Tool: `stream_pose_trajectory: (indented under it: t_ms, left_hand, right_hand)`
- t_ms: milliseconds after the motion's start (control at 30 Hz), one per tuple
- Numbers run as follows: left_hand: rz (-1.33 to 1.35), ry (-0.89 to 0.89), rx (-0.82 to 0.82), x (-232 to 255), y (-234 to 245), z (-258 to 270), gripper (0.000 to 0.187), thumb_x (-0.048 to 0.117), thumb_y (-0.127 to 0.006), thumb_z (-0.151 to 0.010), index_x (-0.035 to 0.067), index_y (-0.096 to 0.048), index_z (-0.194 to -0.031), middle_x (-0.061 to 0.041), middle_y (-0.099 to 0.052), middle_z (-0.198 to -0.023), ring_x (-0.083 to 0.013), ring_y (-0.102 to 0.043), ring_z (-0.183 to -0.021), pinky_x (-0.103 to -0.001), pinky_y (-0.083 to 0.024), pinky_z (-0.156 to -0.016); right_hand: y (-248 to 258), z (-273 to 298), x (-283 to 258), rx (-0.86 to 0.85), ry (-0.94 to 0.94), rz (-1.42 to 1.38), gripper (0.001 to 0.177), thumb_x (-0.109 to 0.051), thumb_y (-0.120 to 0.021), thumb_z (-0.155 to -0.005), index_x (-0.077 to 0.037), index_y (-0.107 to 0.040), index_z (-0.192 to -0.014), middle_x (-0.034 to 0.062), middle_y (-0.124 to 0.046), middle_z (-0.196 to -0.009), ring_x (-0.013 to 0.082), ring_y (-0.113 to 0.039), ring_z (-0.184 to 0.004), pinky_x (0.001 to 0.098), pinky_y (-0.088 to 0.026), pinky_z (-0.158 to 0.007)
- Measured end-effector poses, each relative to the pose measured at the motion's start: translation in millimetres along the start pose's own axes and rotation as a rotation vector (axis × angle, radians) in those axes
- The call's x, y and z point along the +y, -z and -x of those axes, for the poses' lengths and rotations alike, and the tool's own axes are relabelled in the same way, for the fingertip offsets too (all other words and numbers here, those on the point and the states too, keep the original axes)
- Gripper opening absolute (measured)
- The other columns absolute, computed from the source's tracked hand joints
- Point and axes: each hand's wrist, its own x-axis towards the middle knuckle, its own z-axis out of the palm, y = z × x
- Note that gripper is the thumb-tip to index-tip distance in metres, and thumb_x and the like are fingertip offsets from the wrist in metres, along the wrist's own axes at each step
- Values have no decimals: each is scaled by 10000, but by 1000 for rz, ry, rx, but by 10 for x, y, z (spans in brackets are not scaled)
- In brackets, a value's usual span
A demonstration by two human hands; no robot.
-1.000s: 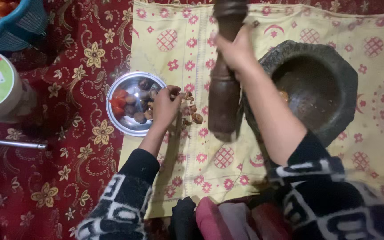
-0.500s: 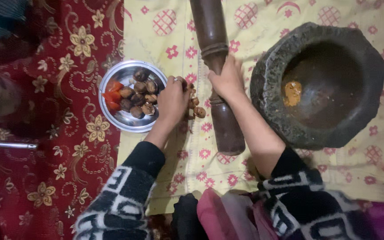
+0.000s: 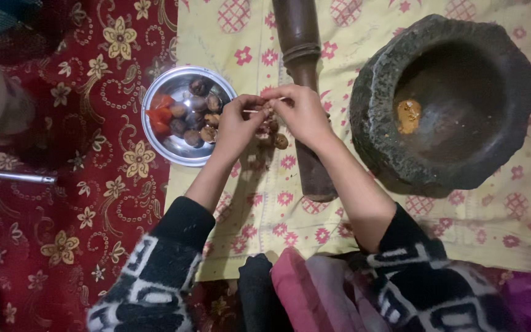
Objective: The person sits on a patterned floor cloth and uses a wooden pestle to crack nuts placed on the cloth. They then peel the shells off the cracked nuts by hand and place the nutmeats into a stone mortar.
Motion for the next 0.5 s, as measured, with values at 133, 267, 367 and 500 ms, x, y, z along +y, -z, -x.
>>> stream_pose_trajectory:
  t_ms: [133,267,367,500]
  left_hand:
    - [275,120,-75,52,36,19,281,100,-675,-969,-41,-670,-1213,-106,-740,-1035,-155,-730,-859,-288,-628,-745]
    - [357,182,-116,146,66,71,304,82,-643,-982,-31,-654,-1264,-105,-745,-1071,-148,-740,-907,-285,-635,-813]
    - [370,189,-117,244,86,142,316,84,-626,-977,-19,-650,-1275,-103,-745,-1082,-142,-737,-898,-281,-635,-818]
    - [360,264,-116,355,87,180,282,100,-628,-972,-11,-665,-1229,-99,-748,-1040,-131,-733,-866,-275,-633,-782]
  right_hand:
    - [48,44,28,-15,-182,-268,199,-64,-661,-987,-11,-761,-1150,66,-783,-1063,113,-710,-934,275,-578,-814]
    - [101,86,27,-25,-354,-503,247,-67,-629,-1000,-16,-730,-1220,54,-764,-1076,80,-693,-901,230,-572,-786]
    - [136,136,34,-55,-340,-597,285,-37,-625,-984,3,-700,-1257,62,-757,-1123,78,-702,-933,214,-574,-821]
    - [102,181,65,-69,-279,-613,292,-7,-635,-966,20,-679,-1253,59,-751,-1141,61,-706,-960,202,-581,-842]
